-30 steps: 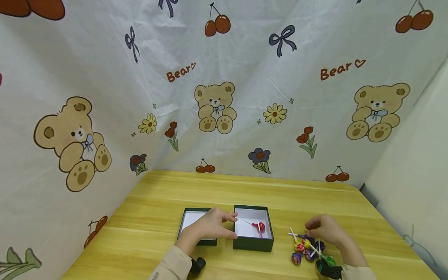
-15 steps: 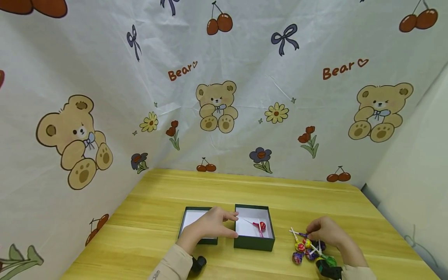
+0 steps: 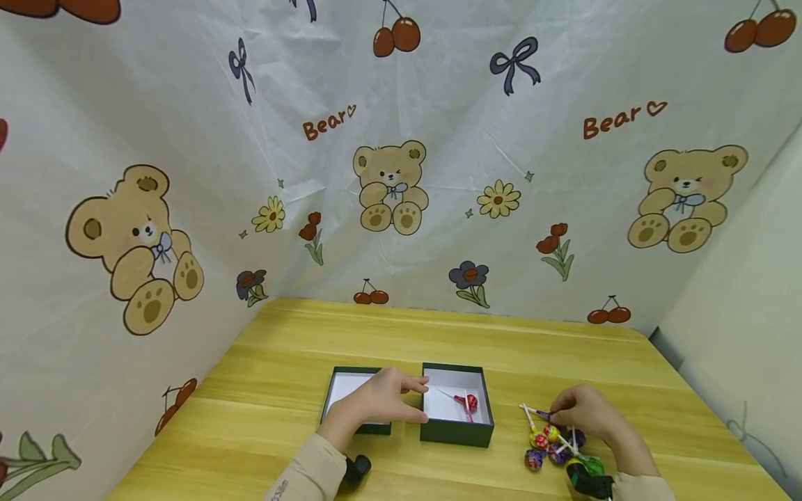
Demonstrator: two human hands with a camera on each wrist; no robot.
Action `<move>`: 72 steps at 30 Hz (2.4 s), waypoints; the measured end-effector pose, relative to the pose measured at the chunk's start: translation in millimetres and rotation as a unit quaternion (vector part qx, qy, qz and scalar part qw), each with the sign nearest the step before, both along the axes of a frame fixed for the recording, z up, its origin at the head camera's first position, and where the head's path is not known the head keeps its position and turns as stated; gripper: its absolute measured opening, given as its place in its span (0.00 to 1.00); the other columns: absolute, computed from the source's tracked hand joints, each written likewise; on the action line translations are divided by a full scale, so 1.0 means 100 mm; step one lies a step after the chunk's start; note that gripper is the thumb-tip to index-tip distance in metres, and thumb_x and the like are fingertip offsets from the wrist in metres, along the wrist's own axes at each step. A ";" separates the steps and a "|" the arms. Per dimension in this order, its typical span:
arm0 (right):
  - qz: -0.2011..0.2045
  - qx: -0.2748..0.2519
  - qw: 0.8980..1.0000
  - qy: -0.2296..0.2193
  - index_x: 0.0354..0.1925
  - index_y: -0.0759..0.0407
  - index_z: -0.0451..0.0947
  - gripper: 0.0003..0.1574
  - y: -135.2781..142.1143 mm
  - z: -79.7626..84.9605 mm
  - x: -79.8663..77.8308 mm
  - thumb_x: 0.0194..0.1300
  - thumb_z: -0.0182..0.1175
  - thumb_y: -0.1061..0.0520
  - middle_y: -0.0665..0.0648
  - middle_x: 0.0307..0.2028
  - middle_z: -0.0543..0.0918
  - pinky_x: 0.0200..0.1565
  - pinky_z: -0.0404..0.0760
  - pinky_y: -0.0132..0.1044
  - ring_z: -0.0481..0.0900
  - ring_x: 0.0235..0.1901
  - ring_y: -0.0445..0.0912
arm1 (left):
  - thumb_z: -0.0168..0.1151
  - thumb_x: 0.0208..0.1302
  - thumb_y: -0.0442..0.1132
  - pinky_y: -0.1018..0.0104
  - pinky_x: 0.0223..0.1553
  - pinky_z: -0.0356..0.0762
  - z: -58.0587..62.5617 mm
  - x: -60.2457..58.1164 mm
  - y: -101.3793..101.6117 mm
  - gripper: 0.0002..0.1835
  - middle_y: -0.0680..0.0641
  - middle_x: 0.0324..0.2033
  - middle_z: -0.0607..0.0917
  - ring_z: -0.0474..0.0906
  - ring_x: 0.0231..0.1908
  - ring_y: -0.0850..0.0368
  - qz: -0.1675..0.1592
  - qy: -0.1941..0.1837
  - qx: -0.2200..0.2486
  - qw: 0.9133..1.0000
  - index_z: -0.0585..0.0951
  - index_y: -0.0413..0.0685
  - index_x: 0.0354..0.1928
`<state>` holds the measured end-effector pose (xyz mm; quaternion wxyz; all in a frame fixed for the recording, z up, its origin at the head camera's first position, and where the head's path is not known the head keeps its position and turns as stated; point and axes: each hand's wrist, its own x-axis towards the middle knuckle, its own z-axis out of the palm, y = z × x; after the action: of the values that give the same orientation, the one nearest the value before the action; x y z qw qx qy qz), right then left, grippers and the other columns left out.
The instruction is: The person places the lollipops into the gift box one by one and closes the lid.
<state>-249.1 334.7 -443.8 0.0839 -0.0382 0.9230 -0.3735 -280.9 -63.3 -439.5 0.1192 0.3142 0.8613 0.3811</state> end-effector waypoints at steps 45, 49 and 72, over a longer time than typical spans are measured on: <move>-0.051 -0.036 0.989 0.135 0.46 0.62 0.88 0.12 -0.61 0.55 0.15 0.68 0.64 0.59 0.57 0.37 0.91 0.39 0.85 0.33 0.87 0.37 0.42 | 0.76 0.56 0.48 0.52 0.65 0.75 -0.01 0.02 0.00 0.27 0.49 0.65 0.78 0.73 0.67 0.48 -0.002 0.004 0.007 1.000 0.85 0.45 0.57; -0.047 -0.055 0.988 0.138 0.46 0.62 0.88 0.12 -0.69 0.59 0.17 0.68 0.64 0.59 0.56 0.37 0.91 0.40 0.84 0.30 0.87 0.37 0.40 | 0.75 0.56 0.48 0.53 0.65 0.75 0.00 0.02 0.01 0.27 0.50 0.65 0.79 0.73 0.67 0.49 -0.003 0.009 0.002 1.000 0.85 0.46 0.57; 0.029 -0.153 0.975 0.160 0.42 0.65 0.88 0.09 -1.20 0.49 0.20 0.66 0.65 0.62 0.61 0.39 0.90 0.40 0.85 0.28 0.86 0.35 0.35 | 0.76 0.56 0.48 0.53 0.64 0.76 0.01 0.02 0.02 0.26 0.51 0.64 0.79 0.73 0.67 0.49 -0.002 0.011 0.002 1.000 0.85 0.46 0.56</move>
<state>-229.2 215.0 -394.7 -0.0611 -0.1367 0.8549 -0.4967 -279.2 -61.7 -439.0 0.1100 0.3207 0.8611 0.3788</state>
